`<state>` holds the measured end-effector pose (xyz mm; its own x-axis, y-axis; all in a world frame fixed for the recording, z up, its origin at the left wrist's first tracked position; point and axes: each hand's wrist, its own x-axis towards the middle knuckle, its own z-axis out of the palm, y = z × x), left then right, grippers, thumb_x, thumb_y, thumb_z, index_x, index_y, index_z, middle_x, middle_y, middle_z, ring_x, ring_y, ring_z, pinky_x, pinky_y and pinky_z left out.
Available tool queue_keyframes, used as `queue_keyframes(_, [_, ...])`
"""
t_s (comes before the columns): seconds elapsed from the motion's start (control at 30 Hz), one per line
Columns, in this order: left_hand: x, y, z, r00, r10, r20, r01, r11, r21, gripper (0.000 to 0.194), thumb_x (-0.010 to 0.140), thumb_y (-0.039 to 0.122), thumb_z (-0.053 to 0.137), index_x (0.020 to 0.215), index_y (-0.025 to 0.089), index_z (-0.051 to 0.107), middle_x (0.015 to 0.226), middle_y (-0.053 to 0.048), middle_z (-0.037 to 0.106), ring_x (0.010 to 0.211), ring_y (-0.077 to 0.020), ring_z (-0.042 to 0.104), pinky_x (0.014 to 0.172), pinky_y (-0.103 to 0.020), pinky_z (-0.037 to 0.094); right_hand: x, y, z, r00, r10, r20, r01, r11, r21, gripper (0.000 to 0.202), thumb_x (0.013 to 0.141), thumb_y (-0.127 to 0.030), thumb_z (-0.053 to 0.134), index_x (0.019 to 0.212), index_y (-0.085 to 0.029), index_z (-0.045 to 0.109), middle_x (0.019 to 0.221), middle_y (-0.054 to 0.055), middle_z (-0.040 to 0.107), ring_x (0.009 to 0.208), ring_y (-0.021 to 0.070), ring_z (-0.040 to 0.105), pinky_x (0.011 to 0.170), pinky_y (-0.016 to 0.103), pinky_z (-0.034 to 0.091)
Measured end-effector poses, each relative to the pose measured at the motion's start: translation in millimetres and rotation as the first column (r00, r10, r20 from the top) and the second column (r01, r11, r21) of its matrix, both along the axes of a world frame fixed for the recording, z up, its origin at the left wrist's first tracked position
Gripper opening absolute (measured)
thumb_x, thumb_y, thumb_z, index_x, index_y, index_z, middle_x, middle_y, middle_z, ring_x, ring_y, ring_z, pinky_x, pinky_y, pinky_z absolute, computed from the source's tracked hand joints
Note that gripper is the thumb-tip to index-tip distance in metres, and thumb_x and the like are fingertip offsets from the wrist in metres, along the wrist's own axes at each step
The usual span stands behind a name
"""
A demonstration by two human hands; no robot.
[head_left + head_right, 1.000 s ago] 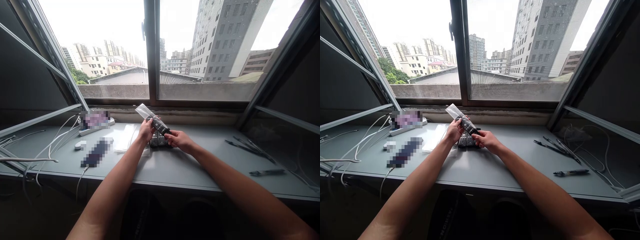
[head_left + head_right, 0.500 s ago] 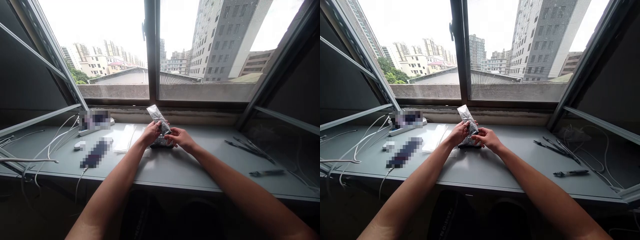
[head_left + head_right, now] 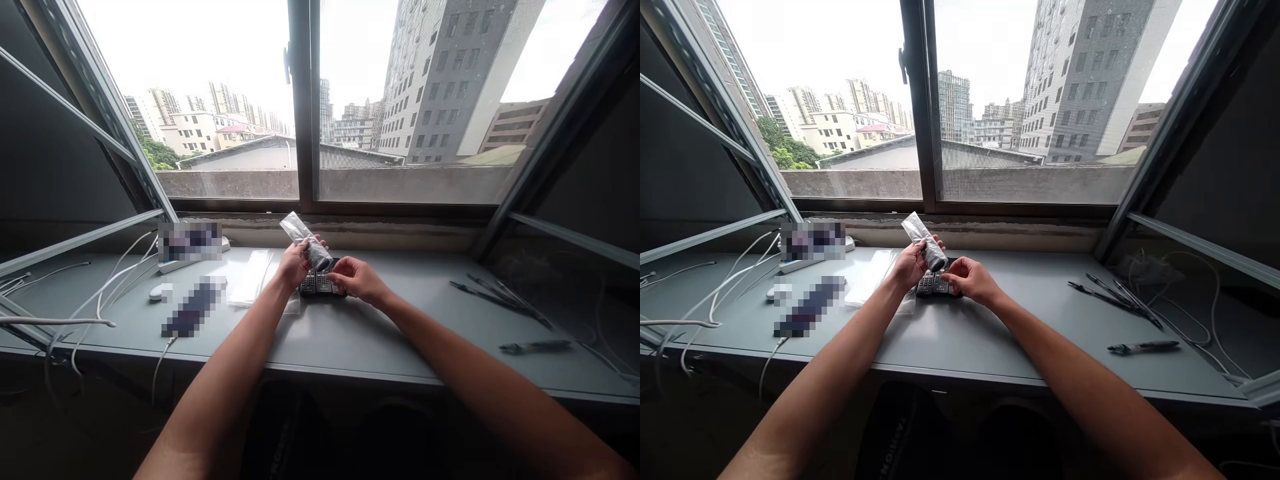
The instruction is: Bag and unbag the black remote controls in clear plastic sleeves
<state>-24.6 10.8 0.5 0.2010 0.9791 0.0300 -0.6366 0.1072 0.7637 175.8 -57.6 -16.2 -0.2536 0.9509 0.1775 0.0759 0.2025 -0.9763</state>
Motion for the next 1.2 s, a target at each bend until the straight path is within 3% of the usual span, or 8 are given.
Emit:
queue_keyframes(0.17, [8,-8,-3.4,0.998,-0.061,-0.018,0.063,0.995,0.076,0.025,0.106,0.021,0.063,0.128,0.010,0.070,0.128,-0.021,0.077,0.113,-0.0316,0.079,0.107,-0.053,0.062,2,2,-1.5,1.000,-0.001,-0.007,0.001,1.000,-0.015,0.056,0.075,-0.057,0.096,0.105,-0.021,0.065,0.073,-0.002,0.071,0.060,0.0155,0.063,0.047,0.023,0.041])
queue_keyframes(0.3, [12,-12,-6.4,0.993,-0.113,-0.036,0.117,0.981,0.153,0.020,0.106,0.018,0.063,0.124,0.014,0.071,0.137,-0.017,0.075,0.120,-0.0307,0.077,0.108,-0.050,0.061,2,0,-0.3,1.000,-0.014,0.009,0.014,1.000,-0.015,0.051,0.077,-0.057,0.094,0.102,-0.020,0.069,0.069,-0.001,0.071,0.056,0.0148,0.060,0.047,0.025,0.040])
queue_keyframes(0.57, [11,-21,-7.8,0.918,-0.293,-0.266,0.352,0.912,0.211,0.030,0.096,0.027,0.080,0.124,0.014,0.080,0.132,-0.020,0.078,0.124,-0.0335,0.074,0.107,-0.044,0.057,6,-1,4.5,0.993,-0.113,-0.024,0.112,0.993,-0.045,0.041,0.083,-0.055,0.084,0.094,-0.017,0.075,0.061,0.002,0.069,0.046,0.0116,0.047,0.043,0.026,0.033])
queue_keyframes(0.67, [10,-17,-5.7,0.941,-0.243,-0.235,0.289,0.938,0.189,0.032,0.096,0.026,0.079,0.124,0.011,0.080,0.129,-0.021,0.079,0.116,-0.0311,0.076,0.105,-0.041,0.058,5,0,4.5,0.995,-0.091,-0.034,0.090,0.995,-0.046,0.035,0.081,-0.051,0.083,0.082,-0.018,0.070,0.062,0.002,0.069,0.047,0.0116,0.050,0.044,0.025,0.031])
queue_keyframes(0.83, [3,-1,-1.0,0.999,-0.037,-0.003,0.037,0.999,0.008,0.038,0.108,0.033,0.058,0.128,0.006,0.076,0.124,-0.022,0.080,0.115,-0.0286,0.078,0.103,-0.038,0.061,1,-4,2.8,0.994,0.069,0.084,-0.068,0.998,-0.015,0.031,0.084,-0.047,0.082,0.082,-0.019,0.070,0.074,0.003,0.074,0.056,0.0141,0.061,0.050,0.026,0.039])
queue_keyframes(0.97, [2,1,0.2,0.994,0.082,0.077,-0.078,0.996,-0.048,0.037,0.109,0.026,0.053,0.136,0.008,0.072,0.110,-0.018,0.082,0.100,-0.0249,0.081,0.099,-0.038,0.062,-2,-8,-0.6,0.981,0.063,0.185,-0.082,0.992,0.098,0.037,0.088,-0.051,0.083,0.100,-0.018,0.075,0.071,0.001,0.073,0.056,0.0151,0.061,0.058,0.028,0.047])
queue_keyframes(1.07, [8,-3,-2.1,0.997,0.058,0.056,-0.057,0.998,-0.024,0.032,0.108,0.024,0.057,0.131,0.008,0.073,0.103,-0.017,0.082,0.090,-0.0234,0.080,0.094,-0.038,0.063,-2,-9,-0.5,0.979,-0.002,0.202,-0.026,0.990,0.136,0.050,0.087,-0.055,0.085,0.118,-0.017,0.076,0.069,0.000,0.071,0.052,0.0153,0.057,0.054,0.029,0.047])
queue_keyframes(1.2, [14,-8,-5.5,0.997,-0.080,0.012,0.079,0.996,0.040,0.029,0.107,0.026,0.063,0.124,0.007,0.075,0.119,-0.023,0.080,0.105,-0.0278,0.080,0.100,-0.041,0.063,-2,-11,3.3,0.988,-0.073,0.137,0.053,0.988,0.142,0.047,0.087,-0.057,0.081,0.113,-0.017,0.078,0.073,0.000,0.070,0.052,0.0149,0.055,0.051,0.029,0.045])
